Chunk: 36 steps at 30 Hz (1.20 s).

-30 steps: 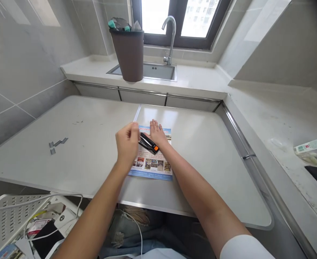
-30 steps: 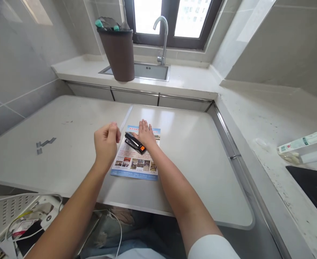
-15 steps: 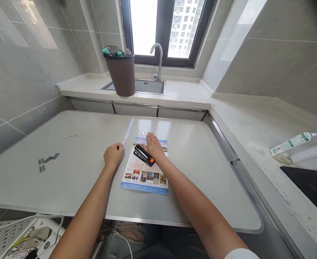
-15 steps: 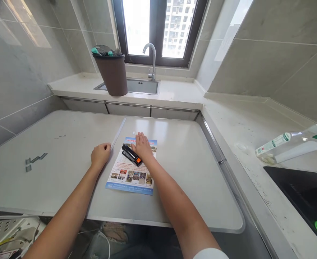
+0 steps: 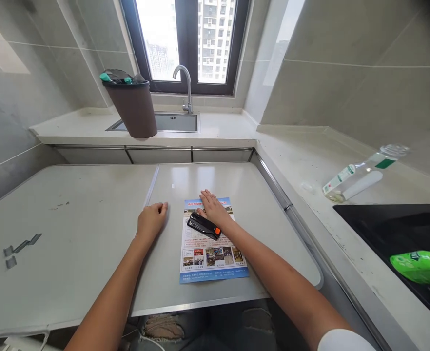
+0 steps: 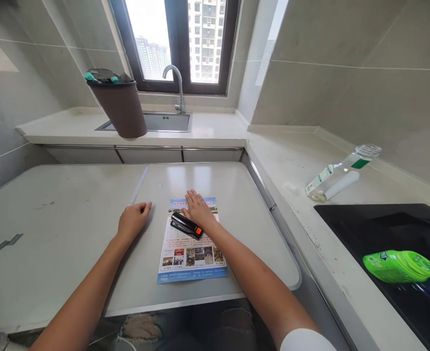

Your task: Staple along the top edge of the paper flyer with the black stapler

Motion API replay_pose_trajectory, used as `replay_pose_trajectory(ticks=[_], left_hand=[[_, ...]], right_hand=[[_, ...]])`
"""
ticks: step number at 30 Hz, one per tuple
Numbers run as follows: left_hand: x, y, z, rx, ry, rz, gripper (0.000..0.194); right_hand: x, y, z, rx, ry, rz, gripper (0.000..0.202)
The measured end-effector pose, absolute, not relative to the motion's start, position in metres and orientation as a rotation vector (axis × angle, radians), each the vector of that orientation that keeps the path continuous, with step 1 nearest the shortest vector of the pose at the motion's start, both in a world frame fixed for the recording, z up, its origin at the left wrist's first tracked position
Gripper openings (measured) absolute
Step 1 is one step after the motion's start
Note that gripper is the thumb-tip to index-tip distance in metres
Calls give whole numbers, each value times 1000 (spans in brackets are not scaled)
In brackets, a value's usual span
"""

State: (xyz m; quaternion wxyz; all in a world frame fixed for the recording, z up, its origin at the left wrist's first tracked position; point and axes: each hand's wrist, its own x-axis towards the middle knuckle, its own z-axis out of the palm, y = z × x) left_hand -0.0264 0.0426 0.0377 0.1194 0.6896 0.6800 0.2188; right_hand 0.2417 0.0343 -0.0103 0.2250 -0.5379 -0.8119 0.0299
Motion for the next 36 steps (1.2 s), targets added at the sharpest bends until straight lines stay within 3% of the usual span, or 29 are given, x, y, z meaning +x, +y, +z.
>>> replay_pose_trajectory(ticks=[3, 7, 10, 24, 30, 36], left_hand=[[8, 58, 37, 2038, 1716, 721, 50], [38, 76, 28, 1963, 1409, 981, 41], [44, 78, 20, 2004, 1324, 977, 39], [51, 75, 18, 2219, 1489, 684, 36], [53, 75, 18, 2214, 1552, 623, 39], [52, 73, 18, 2198, 1522, 623, 39]], right_hand=[[244, 33, -4, -1482, -2174, 20, 42], [250, 32, 1, -1521, -2183, -43, 24], [254, 33, 1, -1560, -2192, -48, 16], [276, 25, 19, -1379, -2148, 232, 10], [276, 14, 39, -1402, -2133, 317, 55], [275, 5, 50, -1358, -2310, 398, 59]])
